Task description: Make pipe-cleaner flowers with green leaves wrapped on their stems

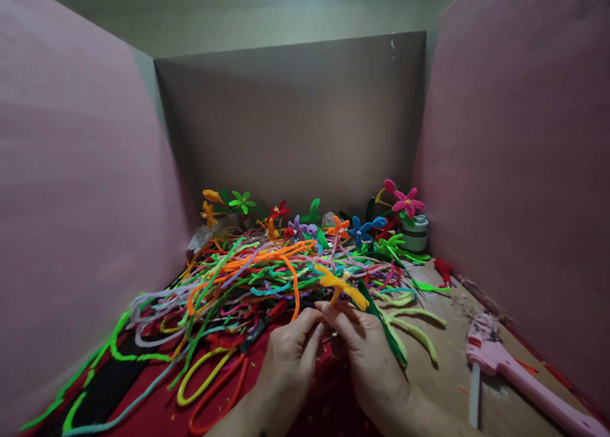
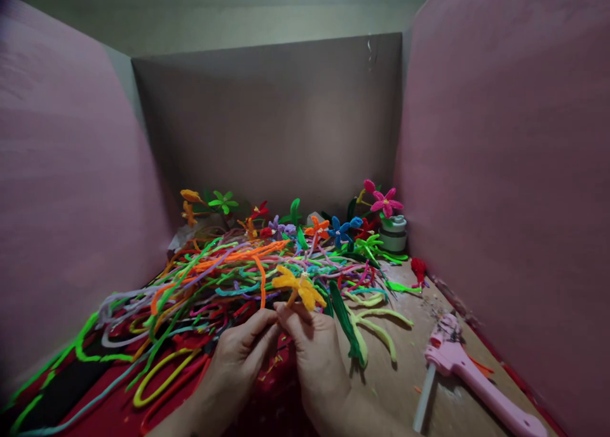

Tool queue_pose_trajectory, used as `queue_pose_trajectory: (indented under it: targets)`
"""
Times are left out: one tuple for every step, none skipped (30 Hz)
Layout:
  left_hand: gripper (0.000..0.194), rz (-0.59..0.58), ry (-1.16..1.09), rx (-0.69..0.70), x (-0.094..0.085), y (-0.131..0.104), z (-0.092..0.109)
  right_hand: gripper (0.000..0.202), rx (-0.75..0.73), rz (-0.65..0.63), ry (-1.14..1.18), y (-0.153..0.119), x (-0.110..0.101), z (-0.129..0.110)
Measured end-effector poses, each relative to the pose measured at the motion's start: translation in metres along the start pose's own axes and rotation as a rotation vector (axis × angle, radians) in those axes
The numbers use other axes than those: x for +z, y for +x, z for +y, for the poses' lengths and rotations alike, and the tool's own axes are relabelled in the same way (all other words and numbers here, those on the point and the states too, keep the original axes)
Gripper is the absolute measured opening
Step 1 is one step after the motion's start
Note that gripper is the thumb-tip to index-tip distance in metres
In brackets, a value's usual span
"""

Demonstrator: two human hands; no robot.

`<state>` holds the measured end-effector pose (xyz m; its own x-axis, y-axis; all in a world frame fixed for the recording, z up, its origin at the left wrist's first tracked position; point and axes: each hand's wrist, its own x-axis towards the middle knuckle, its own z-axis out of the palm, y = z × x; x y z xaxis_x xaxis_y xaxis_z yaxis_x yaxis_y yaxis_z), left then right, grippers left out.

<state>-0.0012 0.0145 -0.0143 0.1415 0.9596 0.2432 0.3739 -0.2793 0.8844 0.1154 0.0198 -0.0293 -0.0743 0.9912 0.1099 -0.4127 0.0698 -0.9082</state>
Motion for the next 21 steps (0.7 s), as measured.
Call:
queue_pose_trajectory:
  targets:
    - [0.019, -0.017, -0.057, -0.043, 0.001, 0.001, 0.0, 0.026, -0.01, -0.001, -0.025, 0.001, 0.0, 0.0]
    - [0.021, -0.038, -0.123, -0.091, 0.002, 0.002, -0.001, 0.026, -0.024, -0.001, -0.039, 0.002, 0.0, 0.001]
    - [0.021, -0.057, -0.193, -0.138, 0.002, 0.003, -0.001, 0.026, -0.036, -0.005, -0.039, 0.003, 0.001, 0.001]
    - [0.022, -0.068, -0.258, -0.181, 0.002, 0.004, -0.002, 0.025, -0.044, -0.009, -0.025, 0.004, 0.002, 0.001]
    - [0.022, -0.074, -0.315, -0.22, 0.002, 0.005, -0.003, 0.025, -0.044, -0.014, 0.0, 0.006, 0.003, 0.0]
    - [0.023, -0.082, -0.366, -0.257, 0.001, 0.006, -0.003, 0.025, -0.035, -0.018, 0.028, 0.007, 0.004, 0.0]
    - [0.024, -0.095, -0.412, -0.289, 0.0, 0.007, -0.004, 0.026, -0.019, -0.021, 0.052, 0.008, 0.004, 0.0]
    - [0.026, -0.11, -0.454, -0.317, -0.001, 0.008, -0.004, 0.027, -0.001, -0.028, 0.068, 0.008, 0.004, 0.0]
    - [0.027, -0.126, -0.495, -0.343, -0.003, 0.008, -0.004, 0.027, 0.011, -0.042, 0.072, 0.009, 0.004, 0.0]
    - [0.028, -0.146, -0.538, -0.371, -0.004, 0.008, -0.004, 0.027, 0.009, -0.06, 0.063, 0.008, 0.004, 0.0]
    - [0.028, -0.16, -0.585, -0.399, -0.005, 0.008, -0.005, 0.025, -0.005, -0.084, 0.043, 0.008, 0.003, -0.001]
    - [0.028, -0.172, -0.637, -0.426, -0.007, 0.007, -0.005, 0.024, -0.022, -0.106, 0.019, 0.008, 0.002, -0.001]
    - [0.027, -0.184, -0.691, -0.454, -0.008, 0.007, -0.005, 0.024, -0.037, -0.123, 0.0, 0.007, 0.001, -0.002]
    - [0.026, -0.205, -0.749, -0.478, -0.009, 0.007, -0.005, 0.023, -0.041, -0.141, -0.017, 0.007, 0.001, -0.002]
    - [0.025, -0.235, -0.804, -0.491, -0.01, 0.006, -0.005, 0.023, -0.032, -0.15, -0.019, 0.007, 0.0, -0.002]
    - [0.024, -0.27, -0.861, -0.493, -0.011, 0.006, -0.006, 0.023, -0.017, -0.151, -0.005, 0.007, -0.001, -0.002]
    - [0.022, -0.307, -0.916, -0.495, -0.011, 0.006, -0.006, 0.023, -0.006, -0.146, 0.022, 0.007, -0.001, -0.001]
    - [0.021, -0.344, -0.969, -0.503, -0.012, 0.005, -0.006, 0.023, -0.002, -0.135, 0.06, 0.007, -0.001, 0.001]
    - [0.018, -0.375, -1.02, -0.519, -0.013, 0.005, -0.006, 0.022, 0.002, -0.13, 0.103, 0.007, -0.001, 0.002]
    - [0.016, -0.4, -1.069, -0.539, -0.014, 0.005, -0.006, 0.021, 0.01, -0.128, 0.148, 0.007, -0.001, 0.004]
    - [0.015, -0.425, -1.109, -0.56, -0.015, 0.005, -0.006, 0.021, 0.023, -0.136, 0.189, 0.007, -0.001, 0.005]
